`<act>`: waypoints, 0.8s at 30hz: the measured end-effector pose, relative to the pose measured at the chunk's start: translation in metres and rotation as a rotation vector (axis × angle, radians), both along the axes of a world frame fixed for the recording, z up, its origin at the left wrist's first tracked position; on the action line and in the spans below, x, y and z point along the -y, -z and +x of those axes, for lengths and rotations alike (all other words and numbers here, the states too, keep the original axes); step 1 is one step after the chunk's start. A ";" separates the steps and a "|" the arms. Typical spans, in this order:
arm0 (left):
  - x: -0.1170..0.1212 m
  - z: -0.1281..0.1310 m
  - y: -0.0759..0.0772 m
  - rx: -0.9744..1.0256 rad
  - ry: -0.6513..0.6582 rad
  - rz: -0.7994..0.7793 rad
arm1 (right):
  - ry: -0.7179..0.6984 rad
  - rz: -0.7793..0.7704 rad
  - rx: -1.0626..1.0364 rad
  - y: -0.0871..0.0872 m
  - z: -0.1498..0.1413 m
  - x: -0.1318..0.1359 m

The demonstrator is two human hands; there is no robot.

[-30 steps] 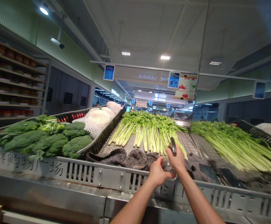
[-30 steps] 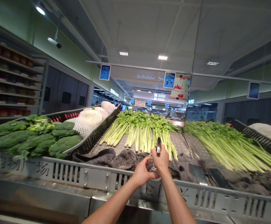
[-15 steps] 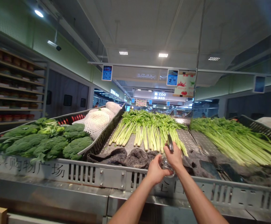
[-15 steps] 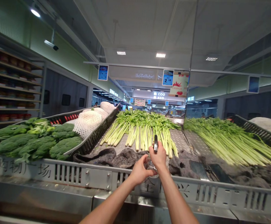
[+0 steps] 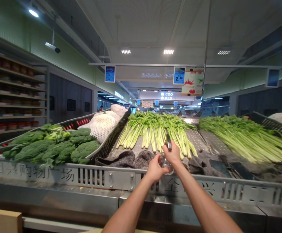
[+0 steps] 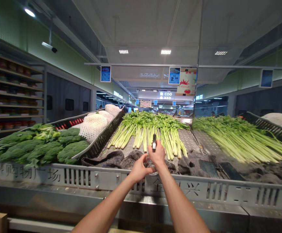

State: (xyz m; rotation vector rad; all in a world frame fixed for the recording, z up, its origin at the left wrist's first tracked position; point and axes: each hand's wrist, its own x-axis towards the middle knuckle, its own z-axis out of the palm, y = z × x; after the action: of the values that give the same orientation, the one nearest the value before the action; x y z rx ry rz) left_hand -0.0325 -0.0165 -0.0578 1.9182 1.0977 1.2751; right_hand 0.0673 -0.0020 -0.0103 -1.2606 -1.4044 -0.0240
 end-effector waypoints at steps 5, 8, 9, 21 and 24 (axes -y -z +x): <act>-0.008 -0.003 0.000 0.021 0.027 -0.062 | 0.025 -0.047 0.001 -0.003 -0.004 -0.003; -0.014 -0.002 0.004 0.050 0.041 -0.061 | 0.000 -0.077 0.014 -0.003 -0.003 -0.003; -0.015 -0.002 0.005 0.057 0.042 -0.055 | -0.008 -0.078 0.018 -0.002 -0.003 -0.002; -0.009 -0.004 0.002 0.045 0.042 -0.039 | 0.010 -0.031 0.053 0.000 -0.003 -0.006; -0.013 -0.003 0.004 0.068 0.076 -0.038 | -0.003 -0.022 0.048 0.001 -0.002 -0.006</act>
State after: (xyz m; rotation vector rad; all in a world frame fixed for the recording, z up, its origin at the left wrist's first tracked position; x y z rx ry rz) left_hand -0.0358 -0.0035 -0.0619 1.8565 0.9984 1.2597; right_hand 0.0650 0.0038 -0.0117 -1.2837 -1.4515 -0.0374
